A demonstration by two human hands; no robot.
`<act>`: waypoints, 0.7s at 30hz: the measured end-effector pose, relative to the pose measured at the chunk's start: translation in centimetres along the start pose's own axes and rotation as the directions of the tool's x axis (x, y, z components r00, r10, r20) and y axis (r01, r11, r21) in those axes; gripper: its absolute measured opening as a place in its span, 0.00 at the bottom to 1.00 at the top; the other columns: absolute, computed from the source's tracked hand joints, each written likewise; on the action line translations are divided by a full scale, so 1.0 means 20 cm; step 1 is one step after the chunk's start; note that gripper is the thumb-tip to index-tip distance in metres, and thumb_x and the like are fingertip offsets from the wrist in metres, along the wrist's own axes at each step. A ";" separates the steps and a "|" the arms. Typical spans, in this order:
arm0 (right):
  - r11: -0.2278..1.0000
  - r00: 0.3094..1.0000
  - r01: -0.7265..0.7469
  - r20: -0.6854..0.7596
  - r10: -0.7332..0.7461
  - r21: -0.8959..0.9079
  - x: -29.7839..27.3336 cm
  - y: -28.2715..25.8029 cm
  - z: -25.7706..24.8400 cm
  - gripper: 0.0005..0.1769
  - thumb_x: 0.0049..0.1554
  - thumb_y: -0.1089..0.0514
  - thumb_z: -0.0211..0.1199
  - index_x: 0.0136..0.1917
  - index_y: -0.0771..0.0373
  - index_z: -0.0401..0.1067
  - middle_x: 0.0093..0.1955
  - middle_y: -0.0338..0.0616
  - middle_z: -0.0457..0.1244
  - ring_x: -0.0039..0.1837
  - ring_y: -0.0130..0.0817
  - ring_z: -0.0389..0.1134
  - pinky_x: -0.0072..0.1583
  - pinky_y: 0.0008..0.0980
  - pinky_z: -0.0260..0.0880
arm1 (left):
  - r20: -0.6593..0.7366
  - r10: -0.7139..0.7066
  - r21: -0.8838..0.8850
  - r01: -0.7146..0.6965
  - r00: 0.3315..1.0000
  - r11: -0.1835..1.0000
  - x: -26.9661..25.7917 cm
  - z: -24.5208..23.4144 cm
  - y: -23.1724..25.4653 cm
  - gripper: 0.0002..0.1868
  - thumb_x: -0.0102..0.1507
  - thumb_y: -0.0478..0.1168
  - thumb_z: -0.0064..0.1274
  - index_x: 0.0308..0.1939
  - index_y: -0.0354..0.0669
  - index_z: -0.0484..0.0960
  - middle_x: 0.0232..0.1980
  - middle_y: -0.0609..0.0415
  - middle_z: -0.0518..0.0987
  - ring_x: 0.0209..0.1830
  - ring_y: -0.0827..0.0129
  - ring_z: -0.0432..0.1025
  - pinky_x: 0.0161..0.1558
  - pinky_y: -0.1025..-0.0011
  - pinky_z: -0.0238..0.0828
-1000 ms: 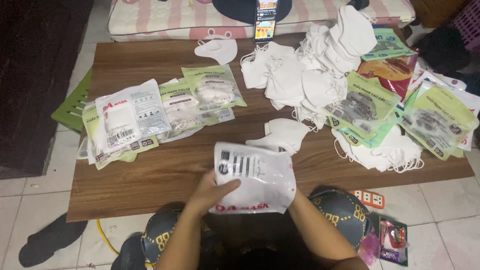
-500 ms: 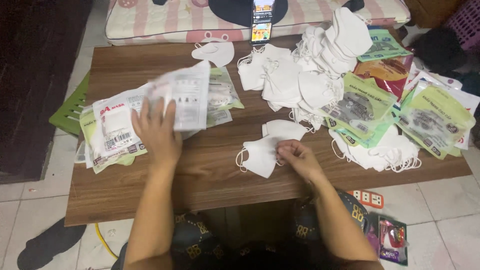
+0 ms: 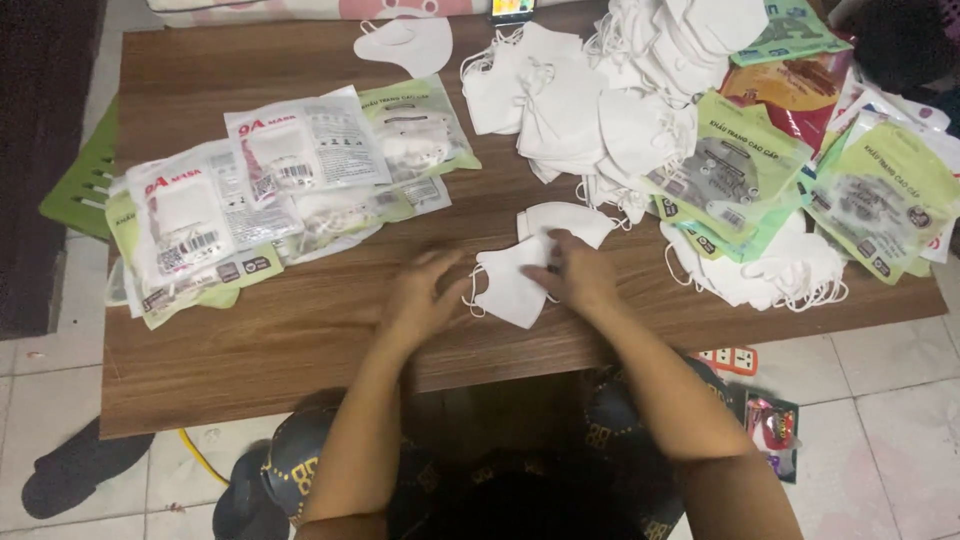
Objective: The person is folding white face masks and stacking them neatly on a wooden table.
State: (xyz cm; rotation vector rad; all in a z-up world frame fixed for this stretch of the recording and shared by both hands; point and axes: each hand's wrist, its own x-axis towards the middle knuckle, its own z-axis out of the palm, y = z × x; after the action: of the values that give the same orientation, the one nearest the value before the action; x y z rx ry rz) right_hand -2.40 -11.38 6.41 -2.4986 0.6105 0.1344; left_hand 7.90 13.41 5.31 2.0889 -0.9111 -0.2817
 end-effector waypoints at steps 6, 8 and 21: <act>0.997 0.998 0.060 0.015 -0.061 0.047 0.04 0.02 0.04 0.25 0.55 0.52 0.69 0.65 0.55 0.72 0.48 0.48 0.71 0.54 0.48 0.74 0.55 0.46 0.75 | -0.018 -0.129 -0.145 0.125 0.992 0.982 0.01 0.11 -0.03 0.18 0.66 0.43 0.55 0.60 0.48 0.83 0.58 0.47 0.82 0.61 0.51 0.75 0.59 0.57 0.72; 0.968 0.986 0.142 0.052 -0.156 0.204 0.01 -0.06 -0.01 0.19 0.54 0.59 0.69 0.59 0.62 0.75 0.47 0.55 0.71 0.54 0.54 0.74 0.55 0.50 0.74 | -0.035 -0.108 -0.162 0.101 0.993 0.982 -0.01 0.08 0.05 0.20 0.66 0.43 0.55 0.62 0.47 0.81 0.61 0.46 0.81 0.64 0.49 0.73 0.61 0.54 0.71; 0.945 0.932 0.328 -0.158 -0.325 -0.006 0.31 0.20 -0.01 0.18 0.56 0.53 0.70 0.58 0.60 0.78 0.52 0.57 0.70 0.57 0.59 0.71 0.59 0.54 0.72 | 0.039 -0.272 -0.466 0.258 0.962 0.846 -0.01 0.21 -0.07 0.11 0.68 0.40 0.54 0.51 0.52 0.89 0.42 0.53 0.87 0.45 0.69 0.80 0.46 0.66 0.78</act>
State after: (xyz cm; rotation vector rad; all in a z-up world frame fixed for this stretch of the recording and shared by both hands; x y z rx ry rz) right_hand 1.37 -16.93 3.15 -2.5666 0.2455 -0.1956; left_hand 6.53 11.59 1.59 1.7508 -0.4680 -0.5587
